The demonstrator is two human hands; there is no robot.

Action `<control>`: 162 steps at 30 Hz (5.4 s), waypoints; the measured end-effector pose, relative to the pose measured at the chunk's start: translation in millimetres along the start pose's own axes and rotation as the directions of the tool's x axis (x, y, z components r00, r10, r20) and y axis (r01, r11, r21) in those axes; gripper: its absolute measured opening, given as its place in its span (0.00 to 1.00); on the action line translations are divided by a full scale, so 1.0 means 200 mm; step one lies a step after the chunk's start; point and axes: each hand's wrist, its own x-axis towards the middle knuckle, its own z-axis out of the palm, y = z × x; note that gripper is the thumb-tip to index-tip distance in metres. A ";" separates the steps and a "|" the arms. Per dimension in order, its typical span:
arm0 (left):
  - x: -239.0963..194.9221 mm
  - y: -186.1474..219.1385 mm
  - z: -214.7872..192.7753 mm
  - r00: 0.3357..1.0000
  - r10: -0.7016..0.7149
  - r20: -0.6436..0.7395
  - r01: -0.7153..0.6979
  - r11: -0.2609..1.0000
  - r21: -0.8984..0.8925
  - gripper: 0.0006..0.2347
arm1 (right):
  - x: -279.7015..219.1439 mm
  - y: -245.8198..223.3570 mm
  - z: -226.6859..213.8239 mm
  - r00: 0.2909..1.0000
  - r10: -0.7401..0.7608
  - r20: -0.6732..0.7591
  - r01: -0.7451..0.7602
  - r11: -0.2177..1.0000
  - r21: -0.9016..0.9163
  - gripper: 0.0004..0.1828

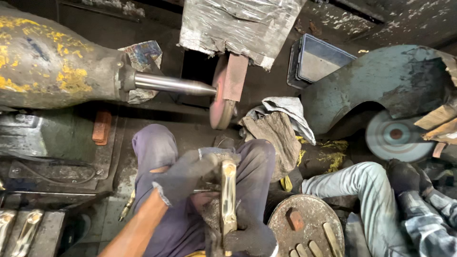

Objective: The person picks up a metal tube and holds it against a rotating wheel, turning and shifting the part by hand to polish the entire surface.

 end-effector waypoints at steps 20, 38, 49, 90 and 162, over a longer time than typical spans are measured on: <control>0.09 -0.06 -0.38 0.880 0.073 -0.469 0.072 0.956 0.284 0.15 | 0.35 -0.43 -0.31 0.636 -0.770 -0.058 -0.081 0.008 -0.997 0.19; 0.53 -0.31 -0.44 0.884 0.202 -0.421 -0.113 0.967 0.228 0.11 | 0.42 -0.38 -0.78 0.590 -0.768 0.251 -0.039 -0.338 -0.940 0.12; 0.34 -0.18 -0.47 0.771 0.209 -0.602 -0.004 0.946 0.324 0.13 | 0.59 -0.36 -0.60 0.618 -0.757 0.214 -0.366 -0.518 -0.773 0.09; 0.47 -0.26 -0.54 0.749 0.153 -0.645 -0.009 0.975 0.221 0.14 | 0.80 -0.35 -0.76 0.562 -0.389 -0.730 0.161 0.917 -0.365 0.11; 0.10 -0.04 -0.08 0.975 0.068 -0.212 -0.061 0.997 0.042 0.14 | 0.02 0.19 0.09 0.946 -0.230 -0.227 0.247 0.968 0.048 0.37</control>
